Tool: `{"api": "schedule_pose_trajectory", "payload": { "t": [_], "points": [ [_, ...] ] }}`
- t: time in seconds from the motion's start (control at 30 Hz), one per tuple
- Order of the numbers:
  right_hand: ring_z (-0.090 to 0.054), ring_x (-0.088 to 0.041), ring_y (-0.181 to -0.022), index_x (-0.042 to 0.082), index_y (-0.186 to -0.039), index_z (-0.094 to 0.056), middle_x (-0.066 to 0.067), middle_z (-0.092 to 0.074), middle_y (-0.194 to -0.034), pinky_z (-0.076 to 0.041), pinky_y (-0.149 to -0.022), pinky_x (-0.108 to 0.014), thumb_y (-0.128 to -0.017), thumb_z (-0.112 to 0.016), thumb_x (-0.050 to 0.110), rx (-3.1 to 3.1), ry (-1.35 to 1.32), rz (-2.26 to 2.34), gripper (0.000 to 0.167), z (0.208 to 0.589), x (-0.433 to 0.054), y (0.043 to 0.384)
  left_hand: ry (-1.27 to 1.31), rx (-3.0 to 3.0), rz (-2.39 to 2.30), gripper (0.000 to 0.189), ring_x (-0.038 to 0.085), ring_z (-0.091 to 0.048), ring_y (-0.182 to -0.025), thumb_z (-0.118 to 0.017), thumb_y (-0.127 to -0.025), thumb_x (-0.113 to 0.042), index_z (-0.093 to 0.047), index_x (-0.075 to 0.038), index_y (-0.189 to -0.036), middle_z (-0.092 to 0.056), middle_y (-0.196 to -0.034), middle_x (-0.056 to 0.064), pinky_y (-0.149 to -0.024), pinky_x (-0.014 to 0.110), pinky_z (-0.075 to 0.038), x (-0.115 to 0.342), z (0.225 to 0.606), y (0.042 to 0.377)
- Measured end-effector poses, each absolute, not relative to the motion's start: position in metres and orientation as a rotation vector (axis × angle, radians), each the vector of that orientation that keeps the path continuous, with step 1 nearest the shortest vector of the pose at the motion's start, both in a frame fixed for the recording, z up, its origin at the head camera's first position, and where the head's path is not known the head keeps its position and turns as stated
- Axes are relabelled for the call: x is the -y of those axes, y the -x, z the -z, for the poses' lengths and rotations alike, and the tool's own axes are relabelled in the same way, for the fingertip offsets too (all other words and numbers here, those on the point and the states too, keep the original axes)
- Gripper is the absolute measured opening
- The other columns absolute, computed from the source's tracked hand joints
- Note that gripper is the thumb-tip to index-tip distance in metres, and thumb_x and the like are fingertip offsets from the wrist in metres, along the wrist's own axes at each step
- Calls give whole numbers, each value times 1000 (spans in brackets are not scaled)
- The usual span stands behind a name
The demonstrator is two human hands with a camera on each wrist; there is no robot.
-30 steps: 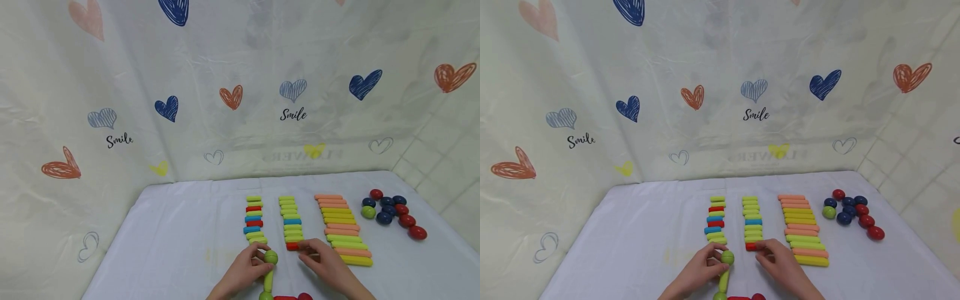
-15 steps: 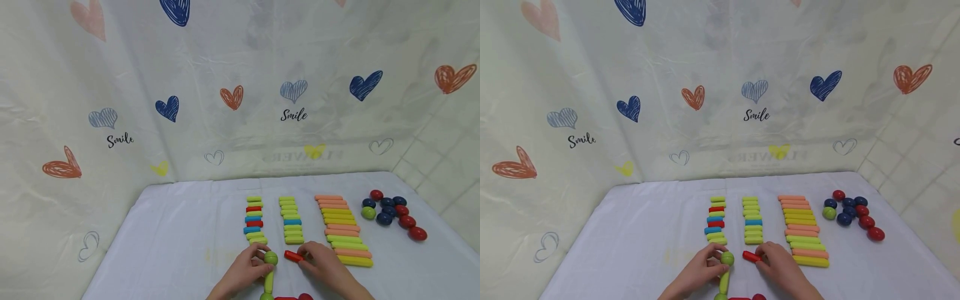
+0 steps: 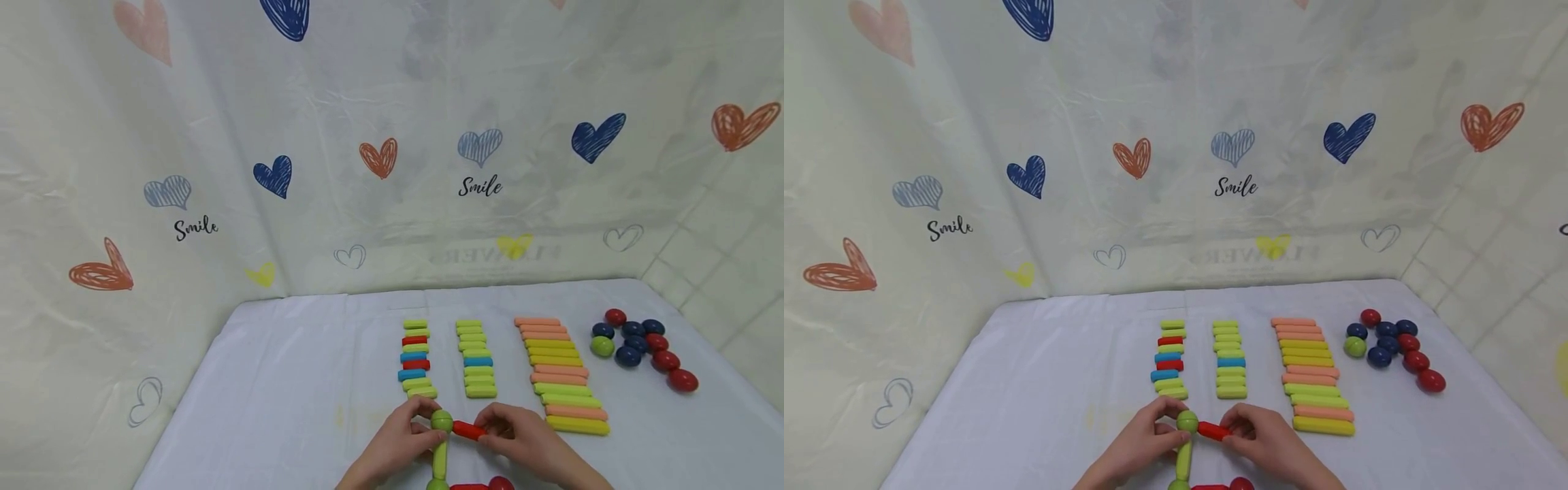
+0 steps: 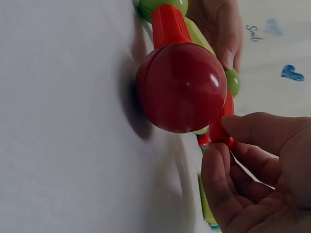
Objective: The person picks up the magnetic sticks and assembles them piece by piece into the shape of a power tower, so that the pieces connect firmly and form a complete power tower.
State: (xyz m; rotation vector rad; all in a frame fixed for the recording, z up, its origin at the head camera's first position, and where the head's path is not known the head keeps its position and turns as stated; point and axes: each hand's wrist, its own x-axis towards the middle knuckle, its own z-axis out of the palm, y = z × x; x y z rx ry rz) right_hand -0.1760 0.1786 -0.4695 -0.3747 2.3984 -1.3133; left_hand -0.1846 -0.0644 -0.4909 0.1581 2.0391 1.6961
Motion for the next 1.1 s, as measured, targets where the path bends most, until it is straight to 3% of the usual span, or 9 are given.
{"api": "schedule_pose_trajectory", "payload": {
  "t": [0.23,0.53,0.8,0.93,1.1],
  "points": [
    [-60,-19,-82,5,-111,-65,-1,-66,-96,-55,-74,-32,-91,-69,31,-2303,294,1313,33,468,-190,170,-121,-2065,-1695,34,17,-65,-75,-74,-87,-17,-56,-14,-115,-57,-104,0,-66,32,-58,65,488,184],
    [-57,-22,-79,10,-108,-67,-2,-64,-92,-52,-70,-30,-88,-71,37,-2160,340,1198,34,469,-210,153,-88,-2045,-1687,40,17,-64,-75,-76,-86,-22,-54,-13,-118,-55,-104,2,-68,32,-58,64,486,183],
    [-60,-22,-88,6,-118,-63,-5,-64,-104,-54,-76,-26,-91,-69,30,-2106,417,1363,37,470,-213,155,-111,-2126,-1545,39,15,-60,-69,-75,-83,-46,-61,-17,-105,-64,-86,-2,-64,27,-50,58,488,178],
    [-61,-22,-89,6,-120,-61,-7,-63,-107,-53,-77,-23,-94,-67,26,-2066,441,1419,34,471,-210,157,-77,-2082,-1608,36,15,-60,-70,-75,-85,-38,-57,-13,-104,-68,-83,-1,-65,26,-47,57,489,177],
    [-61,-24,-94,6,-123,-60,-7,-64,-110,-55,-80,-27,-94,-66,27,-2054,407,1441,36,471,-205,157,-65,-1983,-1725,33,16,-67,-79,-74,-87,-27,-57,-9,-109,-73,-87,3,-76,28,-51,58,490,179]
  ]
}}
